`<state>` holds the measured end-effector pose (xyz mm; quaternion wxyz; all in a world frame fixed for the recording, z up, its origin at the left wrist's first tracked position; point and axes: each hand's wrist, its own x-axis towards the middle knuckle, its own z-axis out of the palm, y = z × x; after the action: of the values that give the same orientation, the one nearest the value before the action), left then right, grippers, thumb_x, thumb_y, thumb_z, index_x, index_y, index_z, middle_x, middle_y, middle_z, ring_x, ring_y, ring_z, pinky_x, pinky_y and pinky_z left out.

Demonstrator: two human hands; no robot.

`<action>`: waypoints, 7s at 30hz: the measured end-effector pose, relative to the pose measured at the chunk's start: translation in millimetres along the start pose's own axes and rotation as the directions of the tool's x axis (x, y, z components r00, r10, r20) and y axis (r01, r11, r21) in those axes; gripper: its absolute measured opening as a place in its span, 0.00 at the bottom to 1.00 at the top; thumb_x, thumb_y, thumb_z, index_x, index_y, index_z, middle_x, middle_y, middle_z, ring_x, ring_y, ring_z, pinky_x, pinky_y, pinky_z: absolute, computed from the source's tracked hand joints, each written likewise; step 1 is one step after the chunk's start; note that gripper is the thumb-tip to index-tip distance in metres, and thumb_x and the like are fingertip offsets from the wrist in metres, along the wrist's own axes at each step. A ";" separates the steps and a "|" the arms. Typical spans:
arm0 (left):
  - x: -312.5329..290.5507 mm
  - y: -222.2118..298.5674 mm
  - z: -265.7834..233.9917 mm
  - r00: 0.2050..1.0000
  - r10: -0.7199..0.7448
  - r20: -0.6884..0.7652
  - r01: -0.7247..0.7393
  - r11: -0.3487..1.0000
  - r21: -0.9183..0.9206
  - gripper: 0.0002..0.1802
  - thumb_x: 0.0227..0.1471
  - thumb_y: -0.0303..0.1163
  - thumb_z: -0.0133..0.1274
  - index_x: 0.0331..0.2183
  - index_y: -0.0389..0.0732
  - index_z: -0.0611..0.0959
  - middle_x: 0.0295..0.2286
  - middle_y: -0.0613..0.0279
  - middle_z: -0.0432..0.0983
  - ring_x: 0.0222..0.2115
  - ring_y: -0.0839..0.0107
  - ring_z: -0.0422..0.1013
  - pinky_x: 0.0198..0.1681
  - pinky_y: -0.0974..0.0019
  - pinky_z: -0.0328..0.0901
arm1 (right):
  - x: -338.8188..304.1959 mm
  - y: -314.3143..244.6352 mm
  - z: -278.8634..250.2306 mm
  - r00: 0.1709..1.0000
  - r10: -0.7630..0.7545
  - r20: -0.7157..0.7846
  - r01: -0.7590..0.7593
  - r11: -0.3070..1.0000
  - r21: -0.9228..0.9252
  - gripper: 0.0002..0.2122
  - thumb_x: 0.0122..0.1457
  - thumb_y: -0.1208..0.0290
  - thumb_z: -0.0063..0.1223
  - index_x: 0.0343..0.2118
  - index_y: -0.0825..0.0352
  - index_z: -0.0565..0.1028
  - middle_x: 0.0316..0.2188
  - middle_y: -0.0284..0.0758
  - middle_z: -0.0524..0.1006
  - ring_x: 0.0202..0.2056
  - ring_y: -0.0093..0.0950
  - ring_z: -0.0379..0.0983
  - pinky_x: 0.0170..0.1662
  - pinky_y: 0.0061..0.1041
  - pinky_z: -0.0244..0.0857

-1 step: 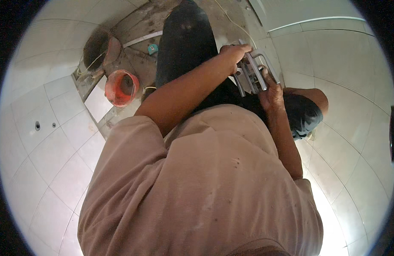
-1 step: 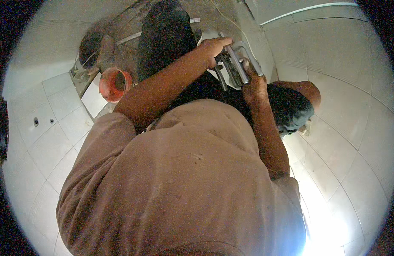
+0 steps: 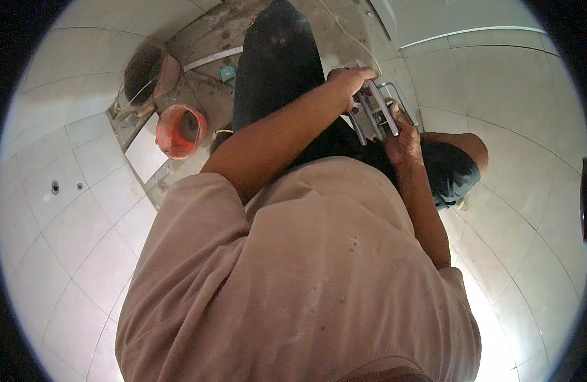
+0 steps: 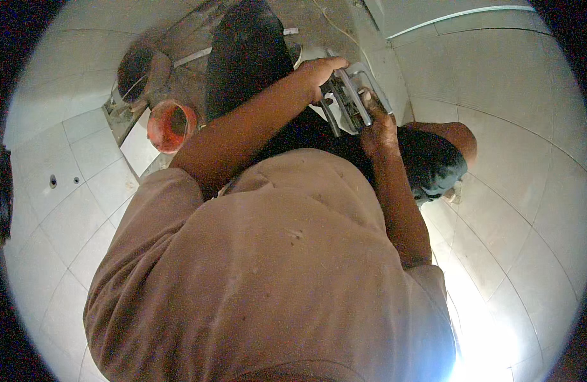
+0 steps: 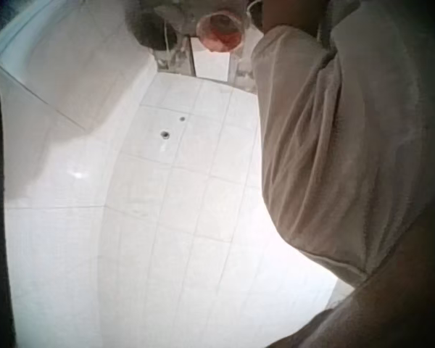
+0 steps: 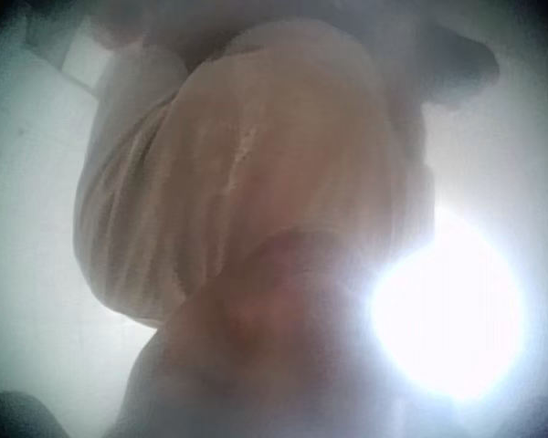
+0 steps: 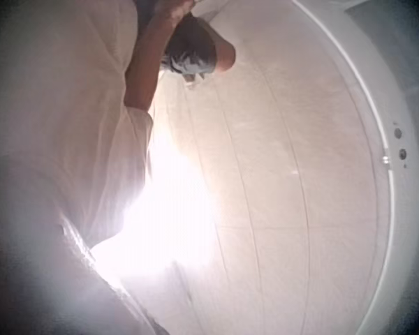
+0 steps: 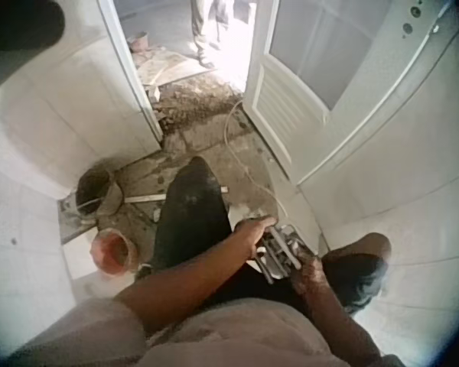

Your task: The person assembles a door handle mechanism by aligning the handle components and inserting a metal rod through the lock housing while sitting on a tiled floor.

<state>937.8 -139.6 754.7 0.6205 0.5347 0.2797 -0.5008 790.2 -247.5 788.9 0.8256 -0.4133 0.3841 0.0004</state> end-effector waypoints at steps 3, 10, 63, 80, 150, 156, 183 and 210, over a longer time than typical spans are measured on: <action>6.6 -3.0 -9.0 0.994 0.001 0.107 0.006 0.998 -0.069 0.20 0.46 0.41 0.68 0.39 0.42 0.84 0.32 0.59 0.79 0.31 0.62 0.76 0.35 0.50 0.70 | 7.0 4.8 -8.3 0.999 -0.006 0.053 0.006 1.000 0.002 0.21 0.59 0.58 0.64 0.49 0.66 0.76 0.42 0.36 0.79 0.46 0.31 0.74 0.52 0.37 0.67; 1.4 -0.8 -13.8 0.934 0.157 0.321 -0.102 0.978 -0.182 0.22 0.44 0.40 0.72 0.40 0.41 0.86 0.32 0.58 0.79 0.32 0.62 0.76 0.34 0.55 0.68 | 7.9 2.7 -8.6 0.995 0.012 0.103 -0.024 0.992 0.122 0.22 0.60 0.57 0.61 0.51 0.67 0.75 0.43 0.37 0.80 0.45 0.33 0.76 0.52 0.38 0.70; -132.8 4.5 -27.2 0.761 0.435 0.481 -0.168 0.849 -0.502 0.38 0.55 0.63 0.47 0.56 0.44 0.73 0.48 0.47 0.74 0.48 0.47 0.72 0.56 0.42 0.66 | -85.0 -45.6 85.1 0.652 -0.466 0.598 0.708 0.094 -0.700 0.42 0.56 0.55 0.67 0.69 0.63 0.57 0.61 0.51 0.67 0.61 0.47 0.64 0.63 0.43 0.60; -59.5 58.5 37.8 0.693 0.336 0.637 -0.015 0.891 -0.454 0.38 0.64 0.59 0.37 0.59 0.37 0.68 0.63 0.40 0.58 0.63 0.43 0.58 0.65 0.35 0.55 | -10.8 -79.9 -3.2 0.946 -0.293 0.139 0.324 0.877 -0.356 0.23 0.67 0.61 0.54 0.58 0.74 0.71 0.37 0.40 0.78 0.32 0.27 0.77 0.36 0.28 0.74; -201.8 -15.2 217.6 0.286 -0.500 0.817 -0.517 0.638 0.571 0.49 0.51 0.52 0.62 0.65 0.38 0.61 0.53 0.44 0.71 0.43 0.50 0.77 0.45 0.35 0.69 | 0.3 694.3 29.3 0.717 0.628 -0.304 0.087 0.352 0.932 0.29 0.66 0.50 0.49 0.56 0.74 0.71 0.58 0.55 0.71 0.54 0.48 0.72 0.55 0.44 0.66; -210.4 -5.6 189.1 0.234 -0.551 0.801 -0.409 0.691 0.596 0.49 0.54 0.54 0.58 0.66 0.37 0.59 0.50 0.36 0.73 0.42 0.47 0.77 0.43 0.36 0.70 | 1.3 684.3 6.8 0.621 0.709 -0.335 -0.021 0.442 0.897 0.28 0.65 0.51 0.50 0.54 0.75 0.71 0.56 0.55 0.72 0.52 0.49 0.73 0.54 0.43 0.66; -164.2 -51.7 210.7 0.238 -0.723 0.648 -0.164 0.628 0.761 0.46 0.57 0.52 0.55 0.66 0.37 0.58 0.49 0.34 0.73 0.44 0.44 0.76 0.49 0.26 0.67 | 14.5 669.8 -46.7 0.306 0.656 -0.690 -0.183 0.751 0.634 0.22 0.62 0.58 0.53 0.45 0.77 0.71 0.48 0.55 0.76 0.48 0.51 0.76 0.51 0.42 0.70; -134.6 -48.3 171.2 0.542 -0.570 0.618 -0.067 0.704 0.707 0.47 0.53 0.54 0.59 0.65 0.37 0.63 0.49 0.35 0.73 0.46 0.41 0.74 0.53 0.25 0.64 | 19.4 622.3 -69.8 0.480 0.691 -0.540 -0.126 0.664 0.737 0.18 0.62 0.67 0.51 0.51 0.73 0.66 0.46 0.51 0.73 0.49 0.49 0.74 0.51 0.44 0.73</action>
<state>815.1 -254.1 901.5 0.3596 0.3779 -0.1483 -0.8402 561.5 108.4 326.8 0.6218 0.0325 0.7769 -0.0936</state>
